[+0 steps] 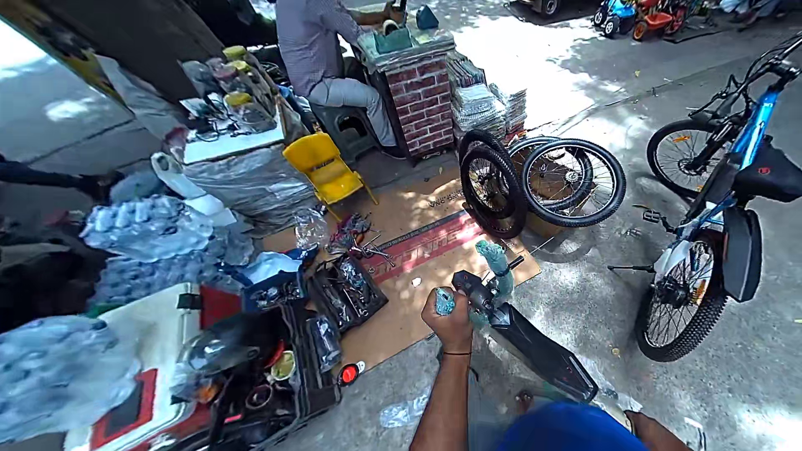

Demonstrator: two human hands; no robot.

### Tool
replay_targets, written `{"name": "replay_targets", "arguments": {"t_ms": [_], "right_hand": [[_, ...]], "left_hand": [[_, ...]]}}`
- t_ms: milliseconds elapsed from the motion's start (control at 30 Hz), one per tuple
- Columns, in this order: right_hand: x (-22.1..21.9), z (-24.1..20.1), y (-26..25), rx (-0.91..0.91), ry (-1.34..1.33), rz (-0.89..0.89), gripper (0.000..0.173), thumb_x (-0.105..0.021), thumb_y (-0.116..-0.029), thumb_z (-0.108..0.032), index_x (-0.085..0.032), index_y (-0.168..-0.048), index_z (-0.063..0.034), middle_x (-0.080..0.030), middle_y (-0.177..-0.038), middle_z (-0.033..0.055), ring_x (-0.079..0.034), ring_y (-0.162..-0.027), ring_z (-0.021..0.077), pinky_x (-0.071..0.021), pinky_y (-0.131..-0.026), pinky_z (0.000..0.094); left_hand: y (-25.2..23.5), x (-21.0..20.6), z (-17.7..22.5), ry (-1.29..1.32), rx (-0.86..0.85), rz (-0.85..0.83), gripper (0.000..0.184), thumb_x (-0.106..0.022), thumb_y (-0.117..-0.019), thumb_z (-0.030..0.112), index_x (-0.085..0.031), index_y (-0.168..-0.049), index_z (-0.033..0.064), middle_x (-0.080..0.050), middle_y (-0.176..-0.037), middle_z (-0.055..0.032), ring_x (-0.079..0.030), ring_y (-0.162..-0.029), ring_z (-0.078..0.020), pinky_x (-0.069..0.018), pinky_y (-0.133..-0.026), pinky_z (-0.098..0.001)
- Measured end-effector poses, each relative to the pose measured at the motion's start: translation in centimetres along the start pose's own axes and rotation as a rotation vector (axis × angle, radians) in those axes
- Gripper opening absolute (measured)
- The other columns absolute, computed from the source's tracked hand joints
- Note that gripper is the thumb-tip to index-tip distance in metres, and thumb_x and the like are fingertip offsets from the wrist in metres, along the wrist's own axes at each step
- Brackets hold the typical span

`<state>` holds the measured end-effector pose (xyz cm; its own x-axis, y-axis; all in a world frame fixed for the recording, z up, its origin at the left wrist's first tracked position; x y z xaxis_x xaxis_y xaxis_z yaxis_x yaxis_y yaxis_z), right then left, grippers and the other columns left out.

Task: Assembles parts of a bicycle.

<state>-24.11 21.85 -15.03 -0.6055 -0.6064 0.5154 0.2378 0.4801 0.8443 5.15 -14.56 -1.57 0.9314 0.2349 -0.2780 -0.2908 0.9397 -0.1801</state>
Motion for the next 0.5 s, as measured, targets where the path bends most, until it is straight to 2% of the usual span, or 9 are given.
{"name": "replay_targets", "arguments": {"t_ms": [67, 133, 300, 400, 500], "right_hand": [[0.5, -4.3, -2.2, -0.039, 0.000, -0.055, 0.043, -0.060, -0.0988, -0.035, -0.064, -0.125, -0.0008, -0.068, -0.120, 0.0249, -0.065, -0.116, 0.0422, -0.0494, -0.097, 0.0641], [2.4, -9.4, -3.5, -0.069, -0.022, -0.066, 0.043, -0.058, -0.1004, -0.034, -0.062, -0.127, -0.0008, -0.067, -0.122, 0.0255, -0.063, -0.118, 0.0426, -0.0487, -0.098, 0.0644], [9.8, -21.4, -5.9, -0.075, -0.056, -0.115, 0.048, -0.067, -0.0932, -0.032, -0.060, -0.125, 0.0026, -0.065, -0.118, 0.0291, -0.063, -0.112, 0.0477, -0.0490, -0.091, 0.0695], [11.9, -25.8, -9.6, -0.069, -0.097, -0.119, 0.050, -0.071, -0.0879, -0.038, -0.062, -0.116, 0.0025, -0.067, -0.109, 0.0272, -0.067, -0.103, 0.0459, -0.0517, -0.084, 0.0692], [14.7, -30.5, -14.3, -0.102, -0.120, -0.157, 0.056, -0.075, -0.0825, -0.040, -0.062, -0.119, 0.0005, -0.067, -0.111, 0.0266, -0.067, -0.105, 0.0457, -0.0517, -0.085, 0.0696]], "left_hand": [[-4.8, 1.1, -1.8, 0.027, 0.033, -0.044, 0.010, -0.065, -0.0808, 0.008, -0.059, -0.079, 0.0152, -0.053, -0.058, 0.0081, -0.049, -0.043, -0.0051, -0.0482, -0.043, -0.0247], [-10.5, 1.6, -3.3, 0.061, 0.055, -0.067, 0.010, -0.061, -0.0812, 0.005, -0.057, -0.081, 0.0149, -0.053, -0.056, 0.0087, -0.051, -0.042, -0.0050, -0.0491, -0.042, -0.0248], [-23.2, 1.7, -6.4, 0.095, 0.105, -0.211, 0.011, -0.053, -0.0876, 0.003, -0.055, -0.097, 0.0095, -0.058, -0.061, 0.0070, -0.057, -0.047, -0.0077, -0.0545, -0.048, -0.0254], [-29.6, 1.1, -9.5, 0.092, 0.117, -0.233, 0.007, -0.051, -0.0907, 0.004, -0.054, -0.094, 0.0098, -0.055, -0.058, 0.0073, -0.056, -0.046, -0.0080, -0.0535, -0.048, -0.0255], [-36.0, -0.4, -13.1, 0.020, 0.130, -0.234, 0.007, -0.050, -0.0897, 0.005, -0.053, -0.094, 0.0101, -0.054, -0.057, 0.0081, -0.057, -0.047, -0.0077, -0.0545, -0.048, -0.0254]]}}
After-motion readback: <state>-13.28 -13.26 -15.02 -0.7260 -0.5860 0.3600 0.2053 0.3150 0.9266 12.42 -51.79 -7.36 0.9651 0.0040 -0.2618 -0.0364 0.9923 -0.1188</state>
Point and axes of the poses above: each hand's wrist, its own y-axis away from the middle knuckle, its own x-axis out of the back of the hand, z = x × y, the point moved 4 cm from there along -y, towards the middle knuckle
